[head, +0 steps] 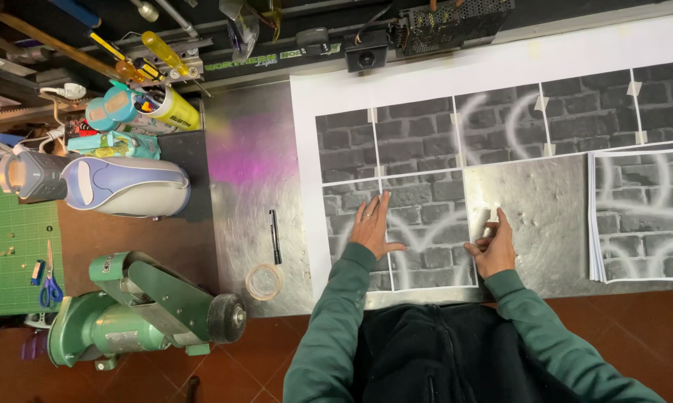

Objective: Arranging and taping multiple printed pattern sheets onto a larger substrate to form a tiled layout.

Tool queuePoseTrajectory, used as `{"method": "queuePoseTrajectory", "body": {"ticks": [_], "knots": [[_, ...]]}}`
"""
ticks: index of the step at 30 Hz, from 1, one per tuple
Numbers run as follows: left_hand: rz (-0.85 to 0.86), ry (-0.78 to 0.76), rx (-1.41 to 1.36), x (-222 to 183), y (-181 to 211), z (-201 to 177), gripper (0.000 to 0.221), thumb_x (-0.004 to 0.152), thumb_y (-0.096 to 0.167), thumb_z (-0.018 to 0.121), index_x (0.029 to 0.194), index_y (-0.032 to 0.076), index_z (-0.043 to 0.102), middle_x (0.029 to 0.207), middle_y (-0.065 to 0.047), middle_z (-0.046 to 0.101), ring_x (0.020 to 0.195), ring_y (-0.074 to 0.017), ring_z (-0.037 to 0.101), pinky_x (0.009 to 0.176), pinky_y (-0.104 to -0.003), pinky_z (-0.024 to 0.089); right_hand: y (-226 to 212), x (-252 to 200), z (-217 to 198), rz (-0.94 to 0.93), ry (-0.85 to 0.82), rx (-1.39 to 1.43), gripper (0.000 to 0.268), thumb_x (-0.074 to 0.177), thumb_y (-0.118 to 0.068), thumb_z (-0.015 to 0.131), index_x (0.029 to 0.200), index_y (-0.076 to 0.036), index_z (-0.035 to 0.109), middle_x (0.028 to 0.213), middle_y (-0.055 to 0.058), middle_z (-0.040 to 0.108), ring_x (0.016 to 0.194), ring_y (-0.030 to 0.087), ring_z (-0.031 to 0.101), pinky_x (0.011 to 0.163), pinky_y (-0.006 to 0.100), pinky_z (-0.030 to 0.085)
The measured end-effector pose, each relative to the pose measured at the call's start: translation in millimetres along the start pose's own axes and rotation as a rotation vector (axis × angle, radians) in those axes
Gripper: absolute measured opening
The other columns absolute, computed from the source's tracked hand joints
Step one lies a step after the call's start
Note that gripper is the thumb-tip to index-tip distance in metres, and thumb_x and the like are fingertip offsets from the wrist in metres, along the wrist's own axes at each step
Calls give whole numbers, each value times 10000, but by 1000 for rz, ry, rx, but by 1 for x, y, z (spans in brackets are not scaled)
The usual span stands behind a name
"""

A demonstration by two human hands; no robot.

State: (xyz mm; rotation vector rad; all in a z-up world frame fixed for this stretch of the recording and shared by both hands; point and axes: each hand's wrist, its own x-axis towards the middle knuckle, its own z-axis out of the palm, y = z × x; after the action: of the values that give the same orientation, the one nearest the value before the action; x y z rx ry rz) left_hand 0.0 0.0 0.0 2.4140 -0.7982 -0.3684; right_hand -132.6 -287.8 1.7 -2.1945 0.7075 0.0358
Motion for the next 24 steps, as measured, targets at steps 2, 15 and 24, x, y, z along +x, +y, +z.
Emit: {"method": "queuePoseTrajectory", "body": {"ticks": [2,15,24], "knots": [[-4,-8,-1,0,0,0,1502,581,587,936,1630,44,10,1588,-238,408,1533,-347,280,1267,-511,105,0,0,0,-2,0,4,1141,727,16,871,1636,-84,189,1321,151,539,876,213,639,781,365,593],[-9,-15,-13,1,-1,1,1529,557,611,935,1628,44,4,1583,-243,414,1534,-342,278,1269,-503,92,0,-2,4,-2,-49,5,1133,752,38,836,1648,-109,159,1314,120,599,878,210,643,783,368,594],[0,5,-11,-1,-3,3,1538,539,623,935,1631,35,25,1567,-253,433,1538,-342,285,1273,-507,101,-23,-8,-1,-34,-79,-65,1090,779,42,790,1655,-112,159,1328,92,632,899,238,665,824,386,583]]}}
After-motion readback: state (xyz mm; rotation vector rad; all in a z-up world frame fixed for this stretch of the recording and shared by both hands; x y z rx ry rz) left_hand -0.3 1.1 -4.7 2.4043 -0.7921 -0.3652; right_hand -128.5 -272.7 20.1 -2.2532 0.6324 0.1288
